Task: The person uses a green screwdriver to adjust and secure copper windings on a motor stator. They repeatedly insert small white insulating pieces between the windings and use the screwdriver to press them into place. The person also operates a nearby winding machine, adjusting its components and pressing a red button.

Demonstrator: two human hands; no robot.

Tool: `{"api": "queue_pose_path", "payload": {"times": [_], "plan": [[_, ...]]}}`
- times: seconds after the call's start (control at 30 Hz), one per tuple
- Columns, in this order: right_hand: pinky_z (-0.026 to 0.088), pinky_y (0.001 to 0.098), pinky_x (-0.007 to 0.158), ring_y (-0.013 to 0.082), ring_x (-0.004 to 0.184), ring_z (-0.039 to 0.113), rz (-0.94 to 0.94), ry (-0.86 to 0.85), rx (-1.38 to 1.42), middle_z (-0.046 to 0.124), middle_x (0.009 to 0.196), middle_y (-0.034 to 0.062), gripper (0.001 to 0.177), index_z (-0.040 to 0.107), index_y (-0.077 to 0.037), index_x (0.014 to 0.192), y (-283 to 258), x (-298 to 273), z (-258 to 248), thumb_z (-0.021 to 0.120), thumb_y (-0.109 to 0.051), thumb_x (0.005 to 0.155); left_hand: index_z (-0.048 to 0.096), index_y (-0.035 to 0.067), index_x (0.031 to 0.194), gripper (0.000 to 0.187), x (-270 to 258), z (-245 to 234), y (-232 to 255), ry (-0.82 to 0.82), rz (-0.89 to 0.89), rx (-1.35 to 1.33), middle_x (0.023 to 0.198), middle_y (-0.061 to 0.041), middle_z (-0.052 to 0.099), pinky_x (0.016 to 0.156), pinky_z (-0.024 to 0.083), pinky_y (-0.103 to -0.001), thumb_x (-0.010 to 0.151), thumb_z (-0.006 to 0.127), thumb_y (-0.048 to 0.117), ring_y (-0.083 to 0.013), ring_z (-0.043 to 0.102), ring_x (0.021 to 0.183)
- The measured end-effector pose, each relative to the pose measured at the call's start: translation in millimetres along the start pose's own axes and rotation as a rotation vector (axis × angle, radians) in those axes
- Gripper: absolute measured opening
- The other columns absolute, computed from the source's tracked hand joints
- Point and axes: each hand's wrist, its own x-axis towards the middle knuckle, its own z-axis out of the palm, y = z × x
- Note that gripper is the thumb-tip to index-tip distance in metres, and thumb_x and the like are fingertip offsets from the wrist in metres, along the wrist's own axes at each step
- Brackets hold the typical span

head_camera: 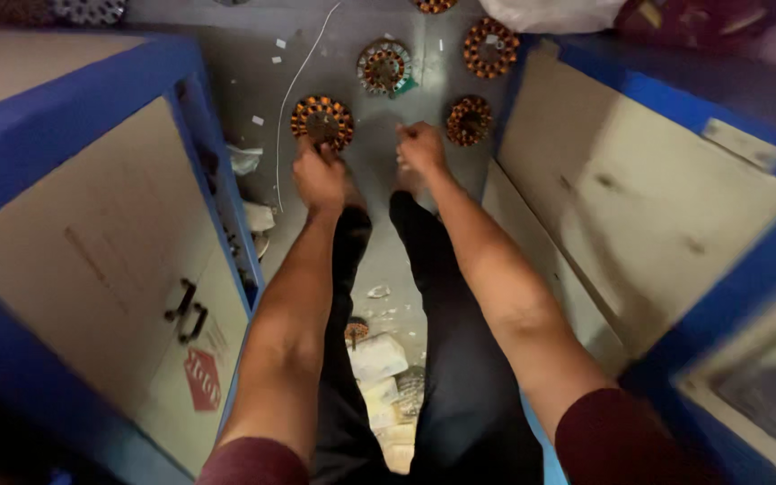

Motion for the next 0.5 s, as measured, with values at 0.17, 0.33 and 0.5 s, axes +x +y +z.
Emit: {"api": "queue_pose_path", "payload": {"times": [0.17,0.33,0.5], "plan": [[0.053,0.0541,0.081,0.0434,0.095,0.067,-0.059,0.232,-0.373,0.073,0.099,0.0227,0.053,0.072,-0.006,0.104,-15.2,115.0,63.1,0.056,-0.055,0.094,0.060,0.004,0.127,0.037,71.7,65.3,-40.4,0.056,-0.055,0.064,0.104,-0.026,0.072,0.084,0.050,-0.057,0.092,0.067,0.017,-0.0485,0.067,0.096],[0.054,0.0542,0.087,0.0469,0.098,0.069,-0.073,0.229,-0.407,0.073,0.102,0.0258,0.047,0.074,-0.004,0.097,9.9,167.9,67.1,0.054,-0.046,0.097,0.061,0.005,0.122,0.034,97.0,111.2,-66.9,0.089,0.001,0.035,0.106,-0.023,0.075,0.087,0.054,-0.053,0.092,0.069,0.017,-0.0434,0.072,0.098],[0.053,0.0542,0.081,0.0482,0.096,0.068,-0.176,0.238,-0.381,0.070,0.096,0.0291,0.053,0.072,0.000,0.096,43.4,135.1,1.5,0.056,-0.050,0.099,0.062,0.010,0.124,0.036,87.5,132.2,-37.0,0.069,-0.085,0.065,0.102,-0.022,0.075,0.083,0.053,-0.055,0.092,0.069,0.024,-0.0449,0.070,0.097]]}}
